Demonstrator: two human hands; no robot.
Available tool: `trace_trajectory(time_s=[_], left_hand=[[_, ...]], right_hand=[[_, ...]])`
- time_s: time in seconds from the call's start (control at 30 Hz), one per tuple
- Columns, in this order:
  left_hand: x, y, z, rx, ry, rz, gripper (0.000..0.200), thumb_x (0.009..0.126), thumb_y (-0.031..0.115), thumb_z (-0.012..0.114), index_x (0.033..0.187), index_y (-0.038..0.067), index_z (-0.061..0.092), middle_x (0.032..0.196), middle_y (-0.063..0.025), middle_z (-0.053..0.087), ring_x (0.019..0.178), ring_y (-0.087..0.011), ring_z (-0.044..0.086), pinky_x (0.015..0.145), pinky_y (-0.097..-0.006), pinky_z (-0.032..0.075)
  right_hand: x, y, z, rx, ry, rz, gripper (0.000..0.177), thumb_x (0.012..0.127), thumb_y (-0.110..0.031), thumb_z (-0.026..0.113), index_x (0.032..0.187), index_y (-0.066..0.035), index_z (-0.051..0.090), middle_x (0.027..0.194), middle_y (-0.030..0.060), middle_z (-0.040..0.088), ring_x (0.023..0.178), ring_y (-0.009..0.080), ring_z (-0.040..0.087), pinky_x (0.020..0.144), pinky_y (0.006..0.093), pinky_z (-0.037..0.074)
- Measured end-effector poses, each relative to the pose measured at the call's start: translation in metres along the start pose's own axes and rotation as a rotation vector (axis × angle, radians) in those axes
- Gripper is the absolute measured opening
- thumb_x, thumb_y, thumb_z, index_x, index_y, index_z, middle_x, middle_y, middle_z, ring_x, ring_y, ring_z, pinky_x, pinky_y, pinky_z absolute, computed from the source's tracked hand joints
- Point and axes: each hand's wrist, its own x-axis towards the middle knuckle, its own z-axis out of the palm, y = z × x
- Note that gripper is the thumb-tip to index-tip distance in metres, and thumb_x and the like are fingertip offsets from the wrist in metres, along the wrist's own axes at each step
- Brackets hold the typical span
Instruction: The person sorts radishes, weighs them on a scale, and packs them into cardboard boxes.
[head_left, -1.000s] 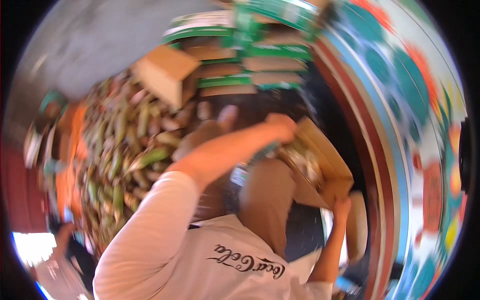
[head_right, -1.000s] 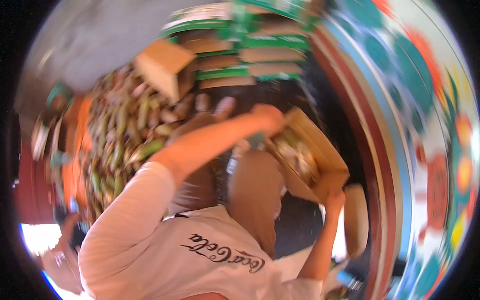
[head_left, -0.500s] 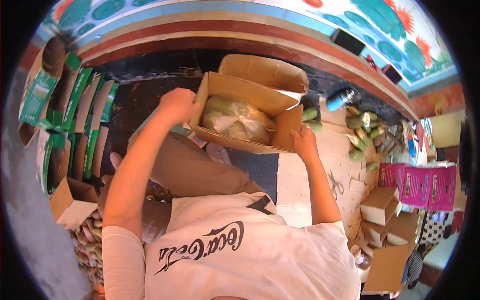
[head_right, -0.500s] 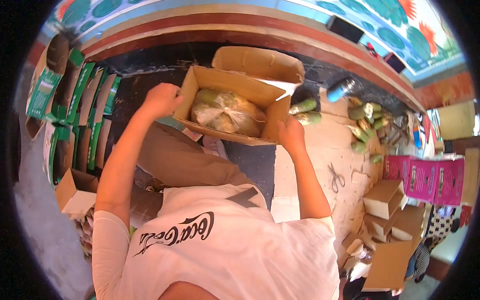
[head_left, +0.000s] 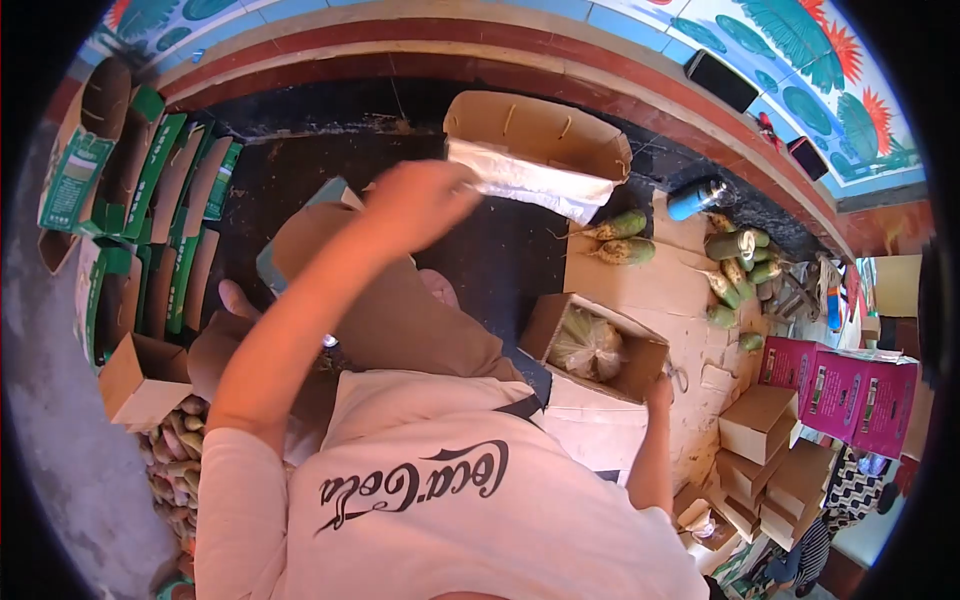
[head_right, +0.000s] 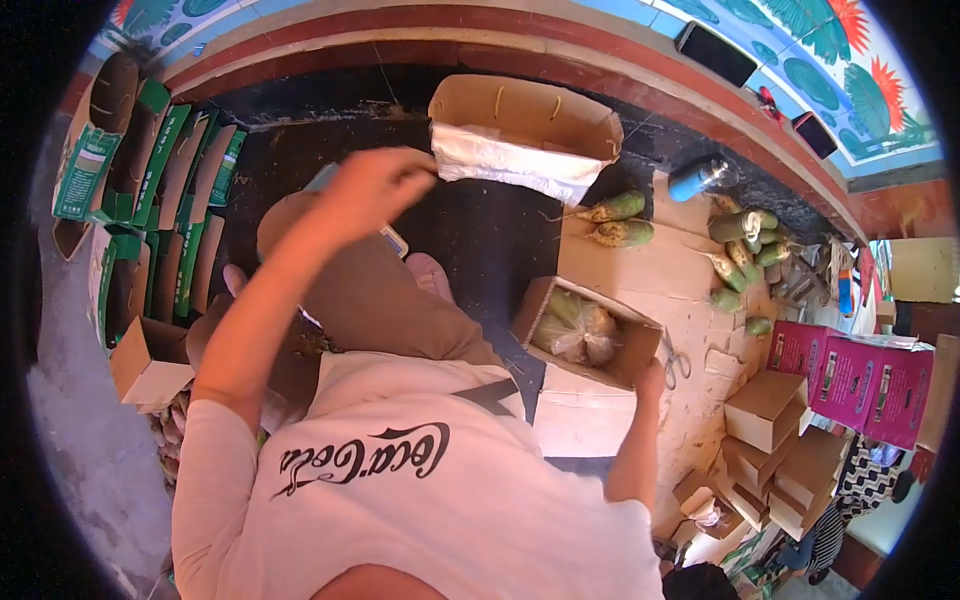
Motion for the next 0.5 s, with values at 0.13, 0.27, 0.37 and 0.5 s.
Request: trace_trajectory(time_s=[0.13, 0.27, 0.37, 0.5], left_hand=[[-0.041, -0.042, -0.073, -0.171, 0.199, -0.193, 0.025, 0.089, 0.015, 0.053, 0.108, 0.001, 0.059, 0.098, -0.0103, 0.064, 0.09, -0.0169, 0.061, 0.081, -0.028, 0.047], [-0.092, -0.078, -0.116, -0.295, 0.515, -0.235, 0.026, 0.09, 0.012, 0.05, 0.113, 0.0, 0.056, 0.104, -0.0095, 0.062, 0.096, -0.0158, 0.059, 0.086, -0.0279, 0.044], [-0.146, -0.09, -0.146, -0.226, 0.774, -0.322, 0.026, 0.091, 0.013, 0.05, 0.113, -0.001, 0.056, 0.104, -0.0091, 0.062, 0.097, -0.0155, 0.058, 0.086, -0.0279, 0.044], [-0.227, -0.115, -0.17, -0.078, 1.064, -0.467, 0.02, 0.088, 0.011, 0.055, 0.103, -0.001, 0.062, 0.096, -0.0054, 0.063, 0.09, -0.0103, 0.057, 0.083, -0.024, 0.044]], right_hand=[[0.017, -0.08, -0.046, -0.155, 0.402, -0.132, 0.047, 0.078, -0.034, 0.06, 0.111, -0.001, 0.056, 0.103, 0.0214, 0.059, 0.095, 0.0355, 0.058, 0.084, 0.0432, 0.045], [0.009, -0.232, -0.051, -0.032, 0.094, -0.524, 0.046, 0.079, -0.036, 0.06, 0.113, -0.005, 0.053, 0.108, 0.0163, 0.057, 0.101, 0.033, 0.054, 0.083, 0.0428, 0.046], [-0.026, -0.311, -0.012, -0.537, -0.248, -0.859, 0.048, 0.075, -0.044, 0.06, 0.111, -0.012, 0.056, 0.11, 0.0122, 0.058, 0.103, 0.0308, 0.055, 0.083, 0.0484, 0.045], [0.115, -0.232, 0.24, -0.946, -0.541, -1.096, 0.05, 0.074, -0.052, 0.059, 0.113, -0.022, 0.061, 0.125, 0.01, 0.053, 0.116, 0.0279, 0.049, 0.094, 0.0529, 0.037]])
